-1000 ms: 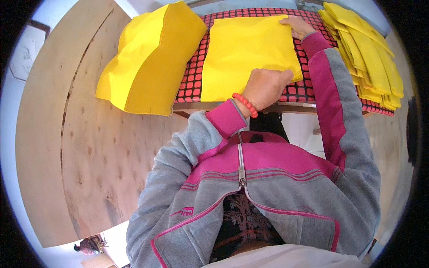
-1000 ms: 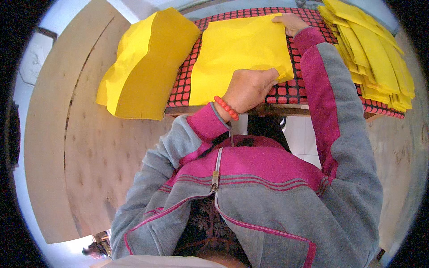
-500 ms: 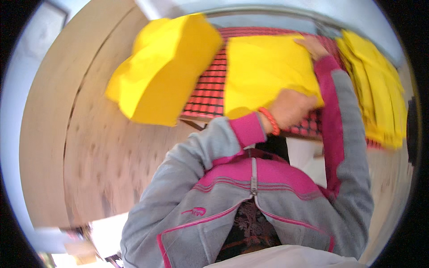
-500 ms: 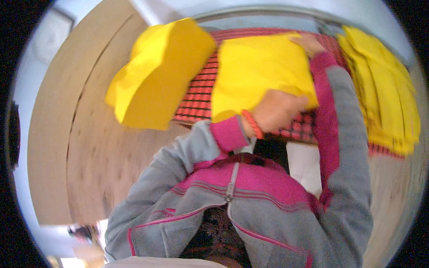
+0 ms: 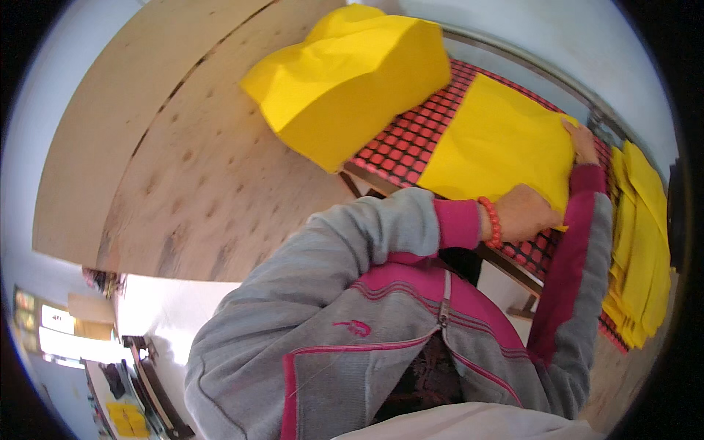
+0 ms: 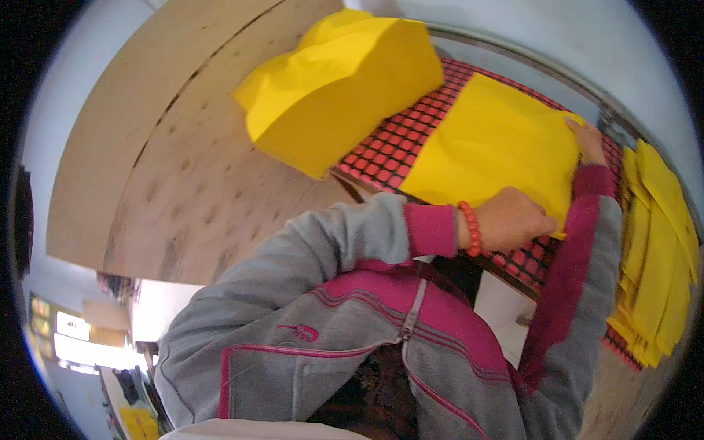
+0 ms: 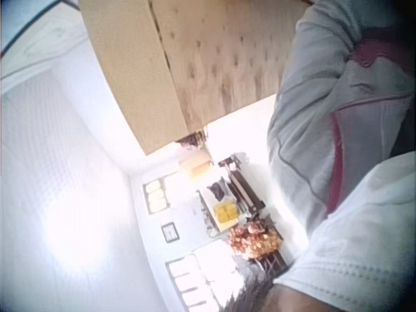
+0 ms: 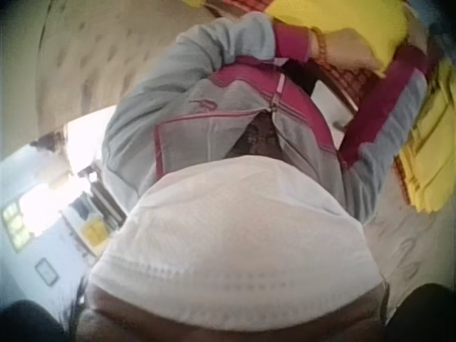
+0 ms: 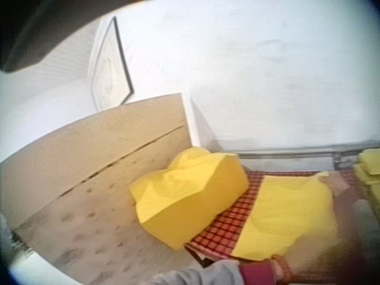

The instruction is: The person folds yellow paper sheets by hand on a patterned table, pressing creases and stacking the folded pieces. The person handles the paper one at a time, aligning edges and smoothing folds before placing each finished sheet into a growing stack.

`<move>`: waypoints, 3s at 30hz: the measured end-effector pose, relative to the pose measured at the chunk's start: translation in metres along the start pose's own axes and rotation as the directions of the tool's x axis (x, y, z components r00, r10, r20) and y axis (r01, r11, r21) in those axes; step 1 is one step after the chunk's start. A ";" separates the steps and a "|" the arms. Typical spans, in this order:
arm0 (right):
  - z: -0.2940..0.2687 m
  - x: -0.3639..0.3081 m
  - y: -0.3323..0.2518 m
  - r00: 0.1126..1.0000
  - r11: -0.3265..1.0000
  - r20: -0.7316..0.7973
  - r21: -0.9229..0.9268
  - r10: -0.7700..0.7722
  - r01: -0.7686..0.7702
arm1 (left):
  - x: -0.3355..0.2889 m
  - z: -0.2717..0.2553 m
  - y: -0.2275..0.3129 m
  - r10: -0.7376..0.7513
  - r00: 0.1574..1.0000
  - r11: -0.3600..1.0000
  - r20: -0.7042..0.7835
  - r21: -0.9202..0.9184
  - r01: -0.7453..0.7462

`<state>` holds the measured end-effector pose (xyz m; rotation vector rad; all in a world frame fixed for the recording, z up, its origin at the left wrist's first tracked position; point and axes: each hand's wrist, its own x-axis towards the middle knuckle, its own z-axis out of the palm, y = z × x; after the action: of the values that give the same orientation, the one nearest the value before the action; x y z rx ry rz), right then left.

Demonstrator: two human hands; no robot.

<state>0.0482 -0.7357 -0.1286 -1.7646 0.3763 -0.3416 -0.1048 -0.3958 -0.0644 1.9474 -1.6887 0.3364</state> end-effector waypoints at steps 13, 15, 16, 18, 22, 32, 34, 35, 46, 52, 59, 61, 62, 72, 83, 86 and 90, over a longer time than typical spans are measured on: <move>0.033 -0.025 -0.020 0.989 0.985 -0.075 0.107 -0.125 0.132 | 0.002 -0.005 0.009 0.011 0.987 1.000 0.162 0.006 -0.012; 0.034 -0.025 -0.021 0.996 0.992 -0.092 0.120 -0.015 0.026 | 0.002 -0.002 0.010 -0.023 0.982 1.000 0.186 -0.007 0.025; 0.033 -0.025 -0.022 0.996 0.991 -0.071 0.122 -0.048 0.057 | 0.003 -0.001 0.010 -0.025 0.984 1.000 0.177 -0.008 0.027; 0.034 -0.026 -0.023 0.999 0.990 -0.042 0.138 -0.029 0.035 | 0.001 0.000 0.012 -0.042 0.986 0.999 0.162 -0.003 0.043; 0.039 -0.021 -0.020 0.956 0.957 -0.076 -0.077 -0.285 0.279 | -0.002 0.000 0.011 -0.020 0.988 0.998 0.152 -0.055 0.028; 0.039 -0.002 -0.001 0.956 0.960 -0.101 0.025 -0.276 0.280 | 0.000 -0.030 0.009 0.009 0.951 0.984 0.309 -0.169 0.046; 0.040 -0.010 -0.005 0.963 0.976 -0.161 -0.023 -0.217 0.216 | 0.005 -0.050 -0.018 0.123 0.922 0.931 0.366 -0.364 0.021; 0.043 -0.015 -0.008 0.960 0.984 -0.215 -0.069 -0.177 0.165 | 0.017 -0.061 -0.044 0.206 0.913 0.874 0.352 -0.486 -0.010; 0.049 -0.047 -0.035 0.972 0.972 -0.073 0.063 -0.222 0.227 | 0.038 0.010 -0.190 -0.068 0.959 0.979 0.275 0.202 0.012; 0.050 -0.048 -0.039 0.949 0.954 -0.133 -0.133 -0.286 0.269 | 0.038 0.012 -0.189 -0.118 0.955 0.956 0.273 0.290 0.035; 0.039 -0.064 -0.051 0.999 0.998 -0.023 0.067 0.023 -0.021 | 0.038 0.010 -0.184 -0.150 0.947 0.952 0.284 0.300 0.061; 0.034 -0.065 -0.047 0.997 0.968 -0.029 -0.245 -0.069 0.059 | 0.038 0.011 -0.185 -0.153 0.944 0.948 0.291 0.313 0.057; 0.032 -0.065 -0.044 0.993 0.915 -0.020 -0.393 -0.112 0.095 | 0.038 0.011 -0.185 -0.152 0.944 0.944 0.294 0.327 0.049; 0.055 -0.110 -0.036 0.852 0.471 -0.003 -0.834 -0.524 0.287 | 0.041 0.022 -0.198 -0.174 0.954 0.964 0.244 0.239 0.115; 0.033 -0.139 -0.058 0.986 0.727 -0.030 -0.679 -0.166 0.102 | 0.042 0.014 -0.185 -0.212 0.939 0.941 0.271 0.315 0.122; 0.026 -0.178 -0.061 0.997 0.897 0.003 -0.437 0.078 -0.069 | 0.042 0.017 -0.186 -0.210 0.945 0.941 0.250 0.315 0.126; 0.034 -0.233 -0.067 0.995 0.941 0.049 -0.330 0.092 -0.071 | 0.041 0.024 -0.193 -0.153 0.962 0.943 0.226 0.325 0.073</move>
<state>-0.1432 -0.5923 -0.0774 -2.0737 0.4810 -0.1683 0.0867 -0.4291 -0.1075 2.3986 -1.7505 0.3465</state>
